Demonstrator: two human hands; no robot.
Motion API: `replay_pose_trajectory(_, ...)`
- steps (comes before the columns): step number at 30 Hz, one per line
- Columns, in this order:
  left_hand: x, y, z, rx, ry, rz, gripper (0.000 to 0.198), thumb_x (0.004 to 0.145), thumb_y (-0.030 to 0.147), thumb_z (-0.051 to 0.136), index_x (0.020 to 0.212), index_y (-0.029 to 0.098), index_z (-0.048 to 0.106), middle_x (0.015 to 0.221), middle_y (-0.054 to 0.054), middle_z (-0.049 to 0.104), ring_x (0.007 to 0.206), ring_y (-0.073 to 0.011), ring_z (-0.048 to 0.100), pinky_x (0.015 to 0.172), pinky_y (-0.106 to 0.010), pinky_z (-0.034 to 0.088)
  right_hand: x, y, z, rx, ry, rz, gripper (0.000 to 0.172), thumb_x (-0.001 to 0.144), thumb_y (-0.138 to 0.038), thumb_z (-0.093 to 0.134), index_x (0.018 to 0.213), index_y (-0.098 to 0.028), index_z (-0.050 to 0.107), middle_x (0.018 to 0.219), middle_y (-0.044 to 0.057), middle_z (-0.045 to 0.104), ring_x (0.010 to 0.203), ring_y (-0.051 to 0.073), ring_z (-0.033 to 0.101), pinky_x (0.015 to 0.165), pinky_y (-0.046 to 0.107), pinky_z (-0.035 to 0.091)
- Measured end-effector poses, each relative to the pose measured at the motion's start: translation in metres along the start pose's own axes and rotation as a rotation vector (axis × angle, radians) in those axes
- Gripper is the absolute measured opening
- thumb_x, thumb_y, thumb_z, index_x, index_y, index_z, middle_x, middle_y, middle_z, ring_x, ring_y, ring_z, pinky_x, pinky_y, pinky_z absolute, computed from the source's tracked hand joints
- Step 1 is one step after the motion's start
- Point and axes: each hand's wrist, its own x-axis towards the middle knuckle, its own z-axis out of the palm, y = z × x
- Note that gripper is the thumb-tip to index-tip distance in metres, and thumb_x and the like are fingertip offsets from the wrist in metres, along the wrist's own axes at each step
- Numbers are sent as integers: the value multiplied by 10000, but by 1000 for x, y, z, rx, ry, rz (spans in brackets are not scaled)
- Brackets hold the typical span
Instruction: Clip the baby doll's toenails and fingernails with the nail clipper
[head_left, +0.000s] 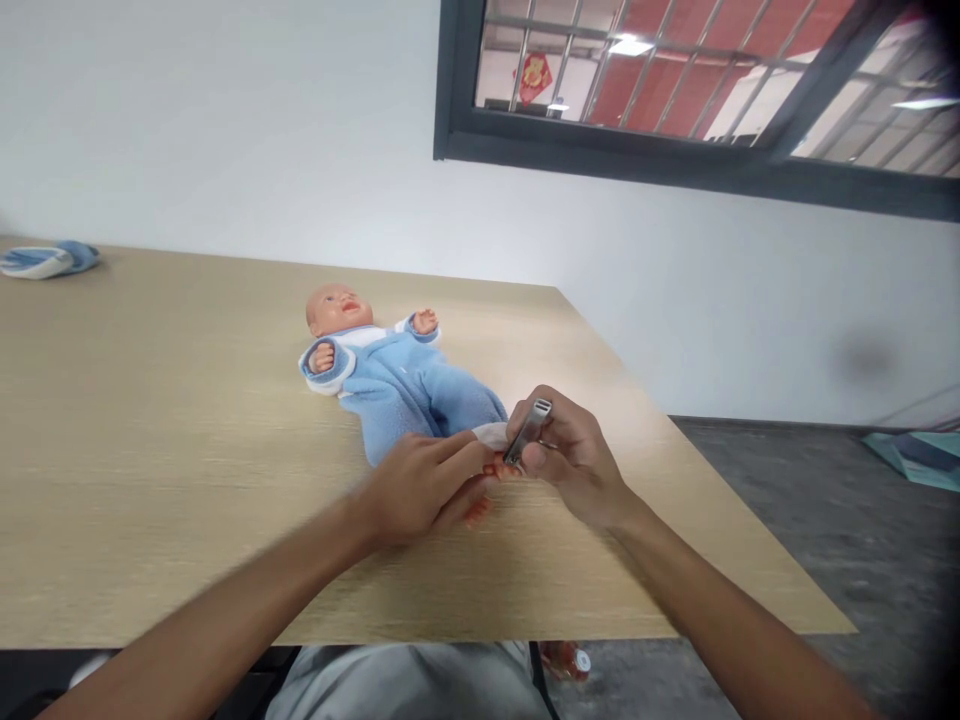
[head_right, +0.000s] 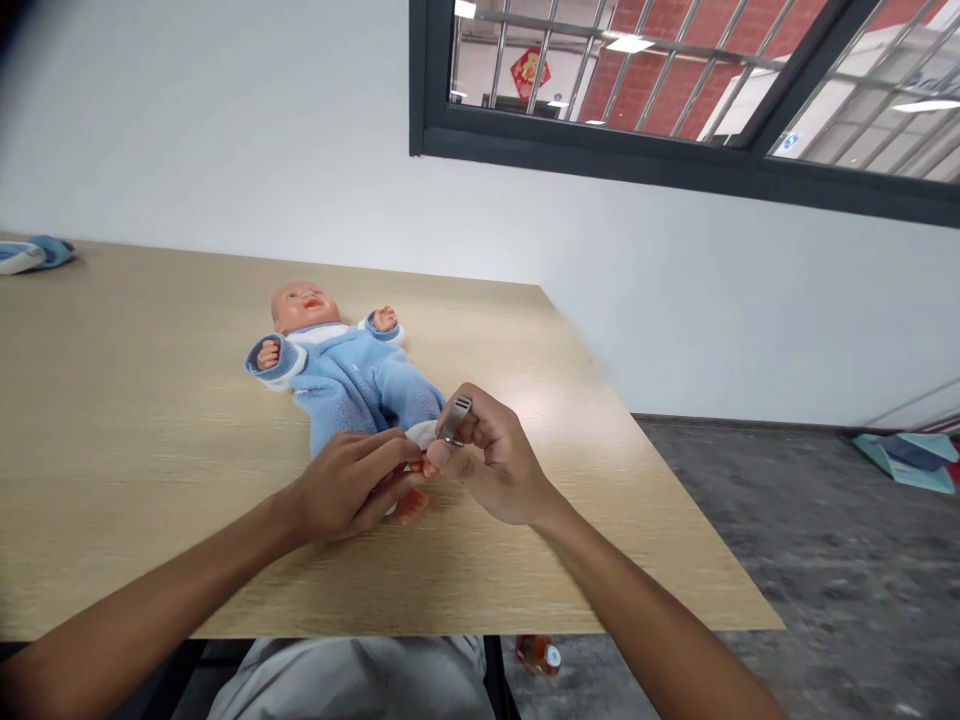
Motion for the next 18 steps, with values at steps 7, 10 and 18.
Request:
replay_pose_trajectory(7, 2, -5, -6, 2, 3, -24, 117, 1006, 273, 455, 968, 191, 530, 752, 11, 609, 582, -122, 539, 548, -267, 326, 3, 7, -5, -3, 49, -4, 281, 988, -425, 616, 940, -149, 592, 713, -45, 549, 576, 97, 532, 550, 232, 471)
replay_pose_trajectory(10, 3, -5, -10, -12, 20, -26, 96, 982, 272, 488, 966, 195, 543, 715, 21, 608, 555, -119, 538, 538, -264, 328, 2, 8, -7, -24, 33, -4, 282, 975, -423, 634, 921, -147, 605, 775, -19, 596, 658, 118, 584, 614, 261, 510)
replay_pose_trajectory(18, 3, -6, -11, -73, 27, -19, 45, 943, 220, 525, 977, 203, 551, 679, 35, 612, 535, -109, 562, 532, -236, 359, 0, 3, -5, -29, -22, -2, 303, 950, -450, 658, 919, -153, 601, 816, -6, 609, 731, 142, 608, 682, 299, 527)
